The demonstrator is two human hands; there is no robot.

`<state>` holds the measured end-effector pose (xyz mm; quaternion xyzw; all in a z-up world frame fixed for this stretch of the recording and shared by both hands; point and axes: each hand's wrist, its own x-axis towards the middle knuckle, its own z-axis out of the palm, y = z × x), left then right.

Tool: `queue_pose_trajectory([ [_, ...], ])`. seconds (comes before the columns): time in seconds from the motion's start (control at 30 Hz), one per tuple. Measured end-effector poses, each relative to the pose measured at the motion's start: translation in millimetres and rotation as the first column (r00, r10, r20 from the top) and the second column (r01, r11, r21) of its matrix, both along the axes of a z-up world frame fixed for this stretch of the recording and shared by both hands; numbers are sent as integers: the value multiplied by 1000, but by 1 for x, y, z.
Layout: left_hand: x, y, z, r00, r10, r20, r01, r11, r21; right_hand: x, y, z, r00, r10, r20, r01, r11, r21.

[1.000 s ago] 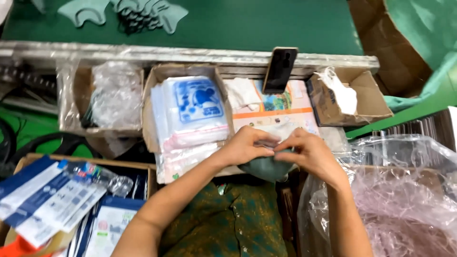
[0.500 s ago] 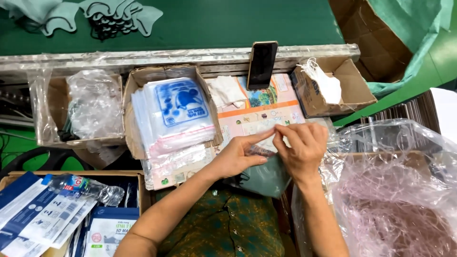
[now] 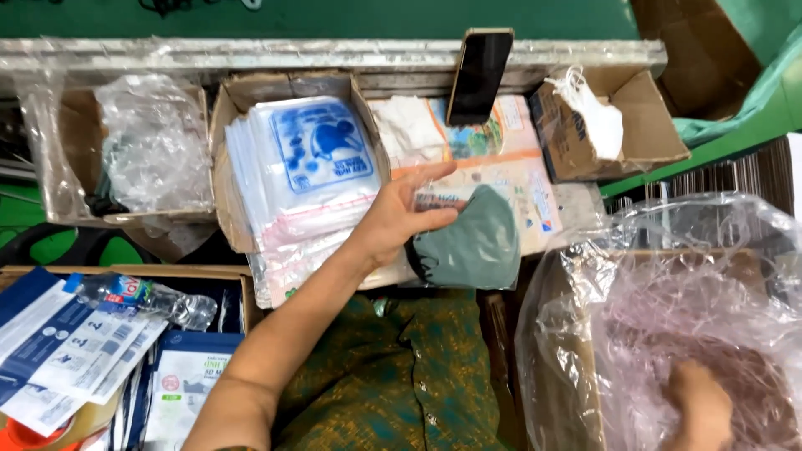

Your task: Manually attaching elastic loops to face masks and organizing them for packaging at a production line conveyor belt.

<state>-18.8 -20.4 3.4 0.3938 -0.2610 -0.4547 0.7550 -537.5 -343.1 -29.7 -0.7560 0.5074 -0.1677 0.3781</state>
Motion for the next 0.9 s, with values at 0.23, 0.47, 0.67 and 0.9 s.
queue_pose_trajectory([
  [0.23, -13, -9, 9, 994, -84, -70, 88, 994, 59, 133, 105, 85, 809, -193, -556, -178, 820, -544],
  [0.47, -25, -6, 23, 991, -122, -48, 124, 991, 43, 285, 129, 94, 614, 420, 668, -615, 785, 71],
  [0.67, -11, 20, 47, 978, -190, 85, 177, 974, 142, 309, 109, 56, 693, 498, 522, -680, 692, 243],
  [0.9, 14, 29, 18, 942, -279, -188, 288, 957, 25, 294, 102, 39, 694, 379, 613, -663, 668, 338],
])
